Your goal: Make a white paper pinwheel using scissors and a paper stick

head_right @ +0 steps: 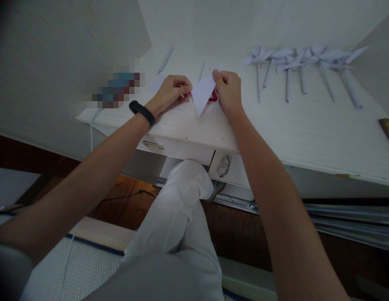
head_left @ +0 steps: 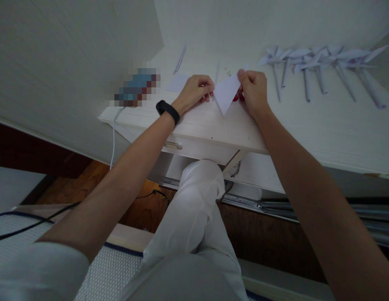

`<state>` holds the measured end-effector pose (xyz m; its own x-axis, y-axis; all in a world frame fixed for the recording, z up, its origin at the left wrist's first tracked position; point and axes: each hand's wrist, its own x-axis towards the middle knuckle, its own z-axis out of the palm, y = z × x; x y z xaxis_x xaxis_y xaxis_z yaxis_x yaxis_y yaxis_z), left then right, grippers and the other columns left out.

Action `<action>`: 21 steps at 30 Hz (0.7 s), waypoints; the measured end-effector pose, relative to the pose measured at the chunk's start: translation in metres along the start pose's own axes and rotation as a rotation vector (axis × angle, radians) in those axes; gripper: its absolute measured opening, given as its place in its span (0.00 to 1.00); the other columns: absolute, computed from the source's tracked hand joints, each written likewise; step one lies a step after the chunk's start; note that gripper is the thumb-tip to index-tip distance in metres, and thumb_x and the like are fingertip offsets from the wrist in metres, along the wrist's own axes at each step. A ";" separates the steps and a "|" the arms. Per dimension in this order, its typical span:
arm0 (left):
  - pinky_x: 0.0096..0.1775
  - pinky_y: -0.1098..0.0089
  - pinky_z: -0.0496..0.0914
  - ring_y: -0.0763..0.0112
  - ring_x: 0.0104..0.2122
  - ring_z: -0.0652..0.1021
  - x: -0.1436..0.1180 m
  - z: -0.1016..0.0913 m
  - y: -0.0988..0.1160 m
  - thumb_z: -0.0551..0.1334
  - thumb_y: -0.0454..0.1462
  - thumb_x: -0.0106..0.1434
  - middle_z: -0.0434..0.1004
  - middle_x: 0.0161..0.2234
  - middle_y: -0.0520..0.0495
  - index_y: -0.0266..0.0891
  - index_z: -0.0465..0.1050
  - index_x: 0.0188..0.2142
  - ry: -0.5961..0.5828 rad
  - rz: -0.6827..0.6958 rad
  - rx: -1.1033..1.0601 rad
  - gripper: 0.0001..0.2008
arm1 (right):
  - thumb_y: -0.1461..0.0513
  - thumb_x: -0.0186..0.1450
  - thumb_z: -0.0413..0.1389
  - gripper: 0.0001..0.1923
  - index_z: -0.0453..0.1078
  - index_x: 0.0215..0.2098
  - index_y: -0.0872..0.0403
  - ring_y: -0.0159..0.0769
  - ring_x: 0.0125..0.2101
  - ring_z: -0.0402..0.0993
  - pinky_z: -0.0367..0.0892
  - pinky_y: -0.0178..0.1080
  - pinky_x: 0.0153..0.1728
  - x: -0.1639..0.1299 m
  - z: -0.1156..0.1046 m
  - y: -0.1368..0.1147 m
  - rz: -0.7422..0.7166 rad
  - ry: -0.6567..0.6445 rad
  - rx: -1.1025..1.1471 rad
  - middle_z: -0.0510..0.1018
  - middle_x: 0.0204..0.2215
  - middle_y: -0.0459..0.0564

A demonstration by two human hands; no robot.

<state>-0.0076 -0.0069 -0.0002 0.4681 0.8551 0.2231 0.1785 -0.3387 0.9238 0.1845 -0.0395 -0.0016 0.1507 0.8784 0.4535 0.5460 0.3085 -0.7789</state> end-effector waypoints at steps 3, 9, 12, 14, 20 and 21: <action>0.26 0.74 0.58 0.80 0.23 0.66 0.001 0.000 -0.001 0.58 0.30 0.60 0.72 0.23 0.53 0.39 0.67 0.25 0.003 -0.006 0.013 0.08 | 0.40 0.61 0.46 0.26 0.56 0.14 0.46 0.41 0.29 0.66 0.57 0.43 0.27 0.002 0.002 0.005 -0.010 0.008 0.024 0.67 0.16 0.47; 0.25 0.72 0.58 0.77 0.22 0.68 0.002 0.000 -0.003 0.59 0.31 0.59 0.73 0.23 0.51 0.40 0.67 0.24 0.025 0.007 -0.011 0.08 | 0.40 0.60 0.48 0.25 0.56 0.14 0.44 0.45 0.33 0.68 0.58 0.45 0.28 0.003 0.001 0.004 0.015 -0.021 0.028 0.69 0.16 0.47; 0.25 0.73 0.57 0.78 0.23 0.68 0.001 0.000 -0.001 0.58 0.29 0.60 0.73 0.23 0.51 0.39 0.67 0.24 0.024 -0.003 -0.011 0.08 | 0.40 0.60 0.48 0.23 0.58 0.15 0.43 0.44 0.35 0.68 0.58 0.45 0.29 0.001 0.000 0.001 0.035 -0.060 0.043 0.69 0.16 0.46; 0.25 0.74 0.58 0.79 0.23 0.67 0.000 0.000 0.000 0.58 0.29 0.60 0.73 0.23 0.51 0.38 0.67 0.25 0.017 0.004 -0.008 0.08 | 0.41 0.60 0.49 0.22 0.59 0.16 0.43 0.44 0.35 0.68 0.59 0.45 0.30 0.001 0.000 0.000 0.045 -0.060 0.046 0.69 0.15 0.46; 0.23 0.74 0.60 0.78 0.21 0.70 -0.001 0.000 0.001 0.59 0.29 0.59 0.71 0.24 0.50 0.37 0.68 0.24 0.019 0.062 0.017 0.08 | 0.42 0.62 0.48 0.24 0.56 0.15 0.45 0.43 0.31 0.67 0.58 0.44 0.30 0.002 0.002 0.003 0.003 0.019 0.031 0.67 0.15 0.47; 0.23 0.74 0.60 0.78 0.20 0.70 -0.001 0.000 0.001 0.59 0.29 0.59 0.72 0.24 0.50 0.37 0.68 0.24 0.024 0.062 0.016 0.08 | 0.42 0.62 0.47 0.25 0.55 0.15 0.46 0.42 0.30 0.67 0.58 0.44 0.30 0.002 0.002 0.004 -0.008 0.004 0.043 0.67 0.15 0.47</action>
<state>-0.0076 -0.0078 0.0004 0.4578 0.8412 0.2877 0.1640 -0.3980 0.9026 0.1854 -0.0352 -0.0048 0.1496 0.8743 0.4617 0.5113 0.3313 -0.7930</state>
